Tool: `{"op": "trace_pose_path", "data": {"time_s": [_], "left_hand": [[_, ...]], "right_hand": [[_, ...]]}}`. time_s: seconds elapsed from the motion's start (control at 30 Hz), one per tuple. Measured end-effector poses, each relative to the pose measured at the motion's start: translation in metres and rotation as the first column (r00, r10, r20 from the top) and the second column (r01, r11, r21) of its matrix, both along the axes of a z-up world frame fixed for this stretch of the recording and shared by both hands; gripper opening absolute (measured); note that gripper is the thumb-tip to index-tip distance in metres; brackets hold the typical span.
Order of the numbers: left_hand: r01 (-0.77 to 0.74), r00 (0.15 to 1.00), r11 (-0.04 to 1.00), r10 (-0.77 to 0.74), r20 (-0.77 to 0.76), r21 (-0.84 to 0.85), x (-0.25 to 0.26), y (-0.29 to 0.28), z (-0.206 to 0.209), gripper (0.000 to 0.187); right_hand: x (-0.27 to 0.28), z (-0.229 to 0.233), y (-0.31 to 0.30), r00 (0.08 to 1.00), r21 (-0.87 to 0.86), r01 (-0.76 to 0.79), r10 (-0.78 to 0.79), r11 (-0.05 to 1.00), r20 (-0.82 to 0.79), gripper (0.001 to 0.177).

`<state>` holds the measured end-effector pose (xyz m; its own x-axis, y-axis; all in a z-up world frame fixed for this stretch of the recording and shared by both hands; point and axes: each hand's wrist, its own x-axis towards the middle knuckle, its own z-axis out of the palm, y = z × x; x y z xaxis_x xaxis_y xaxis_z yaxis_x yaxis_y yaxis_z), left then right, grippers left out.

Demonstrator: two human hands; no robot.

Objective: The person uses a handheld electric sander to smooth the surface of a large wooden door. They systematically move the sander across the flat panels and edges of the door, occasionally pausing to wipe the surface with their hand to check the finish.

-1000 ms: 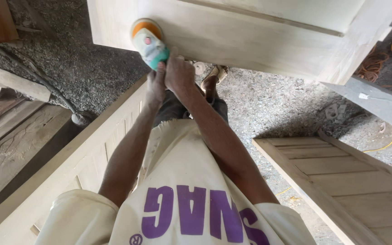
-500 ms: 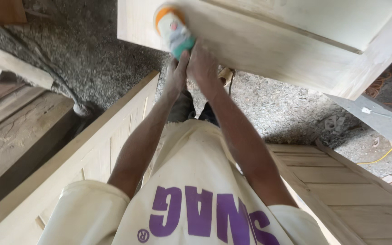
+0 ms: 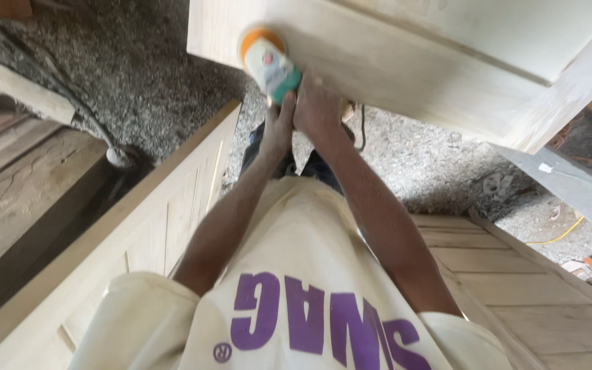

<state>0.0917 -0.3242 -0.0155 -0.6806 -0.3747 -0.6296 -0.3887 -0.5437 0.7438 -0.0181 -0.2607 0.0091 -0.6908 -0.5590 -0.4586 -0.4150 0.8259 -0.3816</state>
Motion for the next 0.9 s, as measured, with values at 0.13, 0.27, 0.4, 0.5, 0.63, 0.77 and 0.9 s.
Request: {"op": "trace_pose_path", "data": {"time_s": [0.13,0.27,0.4,0.5,0.63,0.77,0.9], "left_hand": [[0.010,0.999,0.999,-0.012,-0.046,-0.044,0.004,0.015,-0.021,0.063],[0.075,0.996,0.997,-0.076,-0.035,-0.024,-0.035,-0.002,-0.029,0.064],[0.149,0.987,0.988,-0.147,0.070,-0.024,-0.062,-0.020,-0.017,0.063],[0.114,0.993,0.991,-0.113,0.019,-0.069,-0.034,-0.016,-0.015,0.064],[0.010,0.998,0.999,-0.012,-0.059,-0.047,0.010,0.003,-0.005,0.066],[0.102,0.993,0.994,-0.100,0.066,-0.029,-0.013,-0.019,-0.004,0.070],[0.216,0.974,0.976,-0.214,0.077,-0.021,-0.038,-0.041,0.006,0.073]], "right_hand": [[-0.003,0.004,0.008,0.997,0.052,0.024,-0.028,0.998,0.078,0.048],[-0.036,-0.005,0.002,0.997,0.015,0.063,-0.063,0.998,0.037,0.058],[-0.054,-0.015,-0.006,0.986,-0.001,0.155,-0.154,0.988,0.055,0.050],[-0.023,-0.006,-0.005,0.983,-0.110,0.001,-0.021,0.994,-0.183,0.047],[0.004,0.016,-0.001,0.986,0.050,0.082,-0.088,0.995,0.141,0.043],[-0.006,0.000,-0.008,0.988,-0.083,0.127,-0.119,0.988,0.102,0.039],[-0.017,-0.018,-0.009,0.986,-0.072,0.165,-0.165,0.984,0.007,0.032]]}}
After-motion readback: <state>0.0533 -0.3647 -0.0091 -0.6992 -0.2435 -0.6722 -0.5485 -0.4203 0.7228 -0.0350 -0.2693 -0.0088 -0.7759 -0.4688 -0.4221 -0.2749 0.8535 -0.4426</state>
